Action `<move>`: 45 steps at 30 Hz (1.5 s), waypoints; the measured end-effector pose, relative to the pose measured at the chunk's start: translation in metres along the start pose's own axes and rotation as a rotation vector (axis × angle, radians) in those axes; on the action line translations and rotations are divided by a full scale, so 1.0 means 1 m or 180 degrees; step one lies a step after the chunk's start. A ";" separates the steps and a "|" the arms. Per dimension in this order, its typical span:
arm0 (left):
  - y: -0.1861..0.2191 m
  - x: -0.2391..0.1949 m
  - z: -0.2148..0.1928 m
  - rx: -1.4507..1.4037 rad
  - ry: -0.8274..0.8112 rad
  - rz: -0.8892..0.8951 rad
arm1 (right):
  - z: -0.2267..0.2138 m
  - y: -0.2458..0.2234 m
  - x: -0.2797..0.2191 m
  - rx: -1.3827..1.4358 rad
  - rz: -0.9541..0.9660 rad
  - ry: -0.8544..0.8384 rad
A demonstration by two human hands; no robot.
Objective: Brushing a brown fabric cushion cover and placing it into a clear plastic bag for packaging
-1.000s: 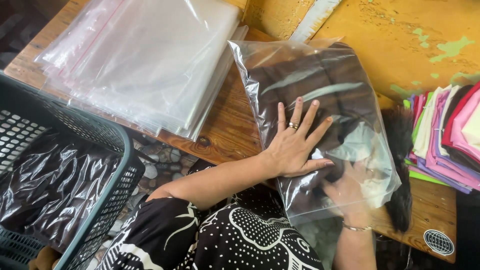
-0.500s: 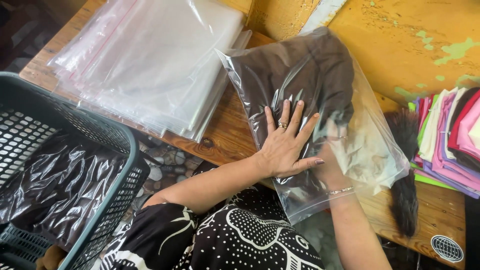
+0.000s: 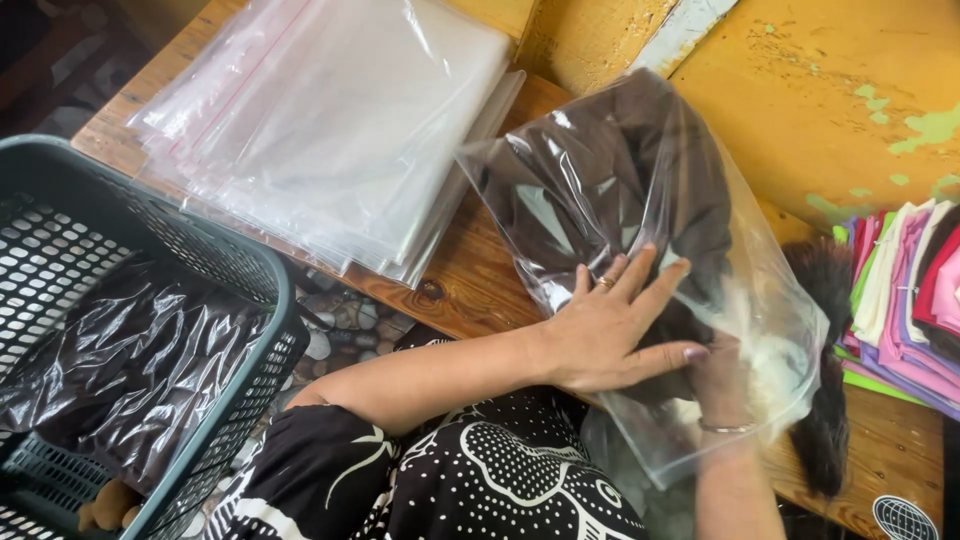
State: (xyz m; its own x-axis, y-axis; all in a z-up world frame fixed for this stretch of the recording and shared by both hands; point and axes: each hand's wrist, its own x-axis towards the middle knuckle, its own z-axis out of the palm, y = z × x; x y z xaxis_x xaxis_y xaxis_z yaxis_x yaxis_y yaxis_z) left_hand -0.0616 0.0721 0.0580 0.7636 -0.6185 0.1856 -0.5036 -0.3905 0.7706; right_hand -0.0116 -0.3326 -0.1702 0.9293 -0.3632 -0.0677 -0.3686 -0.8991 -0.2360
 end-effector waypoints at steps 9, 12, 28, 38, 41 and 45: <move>-0.043 0.037 0.000 0.1886 0.1722 0.0795 | -0.160 -0.146 -0.145 0.1558 -0.2322 0.0338; -0.077 0.052 0.016 0.2176 0.1424 0.0521 | -0.154 -0.146 -0.128 0.1751 -0.2350 0.0168; -0.091 0.039 0.017 0.2293 0.0783 0.0128 | -0.119 -0.130 -0.067 0.2801 -0.2418 -0.0534; -0.023 0.036 -0.032 0.2260 -0.0558 -0.0849 | -0.075 -0.030 -0.065 0.0901 -0.1584 0.0957; -0.006 0.054 -0.042 0.2501 -0.0759 -0.0804 | -0.088 -0.066 -0.094 0.0040 -0.1848 0.1129; -0.021 0.085 -0.034 0.2702 -0.0382 -0.0159 | -0.064 -0.057 -0.090 0.0397 -0.1021 -0.0003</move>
State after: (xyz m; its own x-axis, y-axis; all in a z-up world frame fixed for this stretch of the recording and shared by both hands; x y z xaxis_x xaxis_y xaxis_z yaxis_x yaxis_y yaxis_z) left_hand 0.0277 0.0507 0.0782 0.7690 -0.6363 0.0609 -0.6390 -0.7676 0.0501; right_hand -0.0761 -0.2642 -0.0884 0.9974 -0.0665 0.0281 -0.0518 -0.9307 -0.3621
